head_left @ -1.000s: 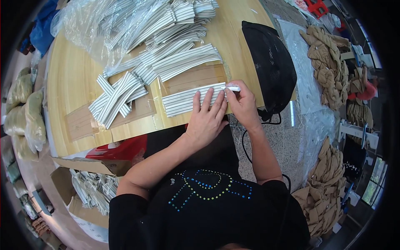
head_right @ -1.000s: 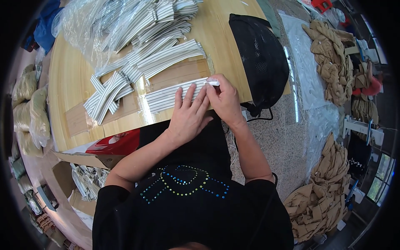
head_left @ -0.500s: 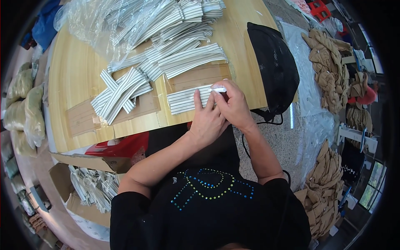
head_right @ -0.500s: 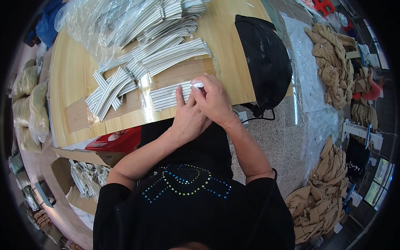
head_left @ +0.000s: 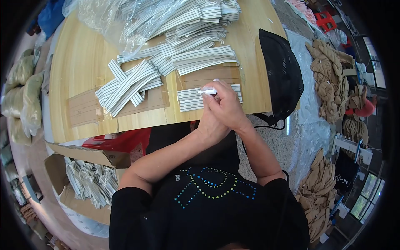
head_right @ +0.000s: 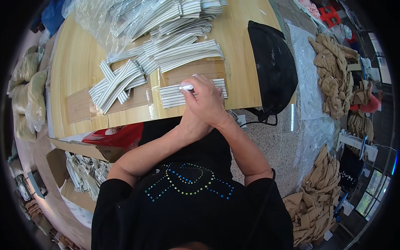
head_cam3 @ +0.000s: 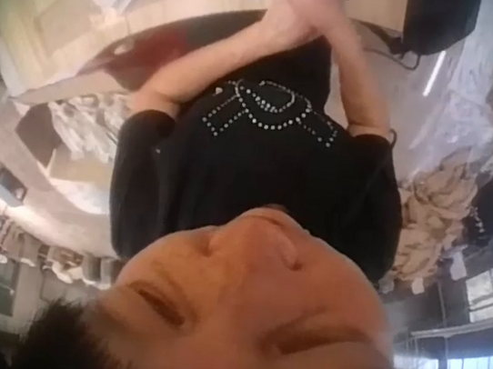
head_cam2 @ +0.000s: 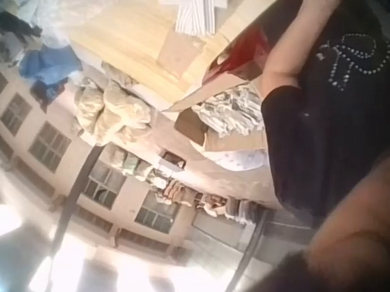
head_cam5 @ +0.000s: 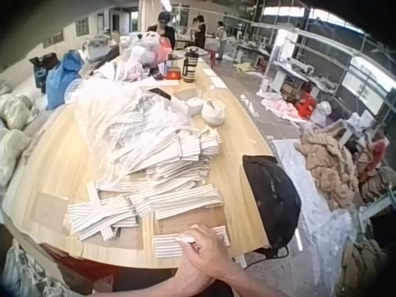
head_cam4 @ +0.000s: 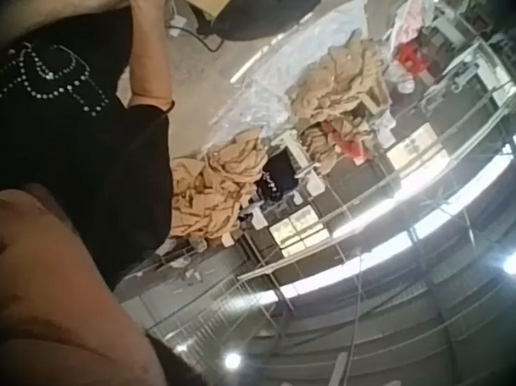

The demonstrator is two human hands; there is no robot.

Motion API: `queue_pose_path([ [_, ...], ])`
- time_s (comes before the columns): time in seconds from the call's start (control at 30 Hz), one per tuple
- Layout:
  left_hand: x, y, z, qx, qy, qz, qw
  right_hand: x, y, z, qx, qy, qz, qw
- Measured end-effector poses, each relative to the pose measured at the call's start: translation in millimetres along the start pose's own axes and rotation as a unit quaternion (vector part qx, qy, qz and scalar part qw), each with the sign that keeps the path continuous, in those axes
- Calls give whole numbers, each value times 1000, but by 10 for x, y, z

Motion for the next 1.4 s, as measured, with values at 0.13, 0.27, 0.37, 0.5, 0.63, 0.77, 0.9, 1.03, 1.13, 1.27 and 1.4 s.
queue_pose_path([
  [0.13, -2, 9, 34, -35, 21, 53, 998, -17, 73, -19, 9, 21, -8, 1000],
  [0.27, -16, 13, 21, -55, 17, 56, 997, -70, 67, -5, 80, -20, 9, 997],
  [0.37, 67, -151, 55, -148, 73, 111, 980, -117, -149, 174, -22, 84, 112, 990],
  [0.5, -86, -303, -20, -147, 63, 106, 982, -522, -602, 498, -50, 74, 272, 958],
  [0.63, -95, -701, -72, -136, 74, 107, 982, -817, -598, 1045, 111, 75, 194, 972],
  [0.77, 51, -1441, -123, -215, 59, 217, 950, -873, -606, 1061, 31, 112, 148, 982],
  [0.9, 254, -1323, -956, -319, -52, 130, 937, -692, -714, 304, 21, -43, 187, 981],
  [1.03, 385, -1470, -990, -165, -102, 259, 946, -252, -846, -150, -364, 10, 191, 912],
  [1.13, 356, -1711, -580, -70, -98, 402, 908, 68, -843, 69, -470, 58, 235, 849],
  [1.27, 272, -1563, 125, -57, 123, 346, 928, 337, -556, 524, -259, 160, 205, 930],
  [1.4, -72, -693, 160, -81, 95, 140, 982, 319, -514, 402, 145, 97, 188, 967],
])
Point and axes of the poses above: each hand's wrist, its own x-axis away from the middle knuckle, its own y-axis out of the palm, z = x × y, the point moved 4 cm from there along -x, towards the middle knuckle, and after that the axes turned 8 degrees about -x, right-handed, at the moved point
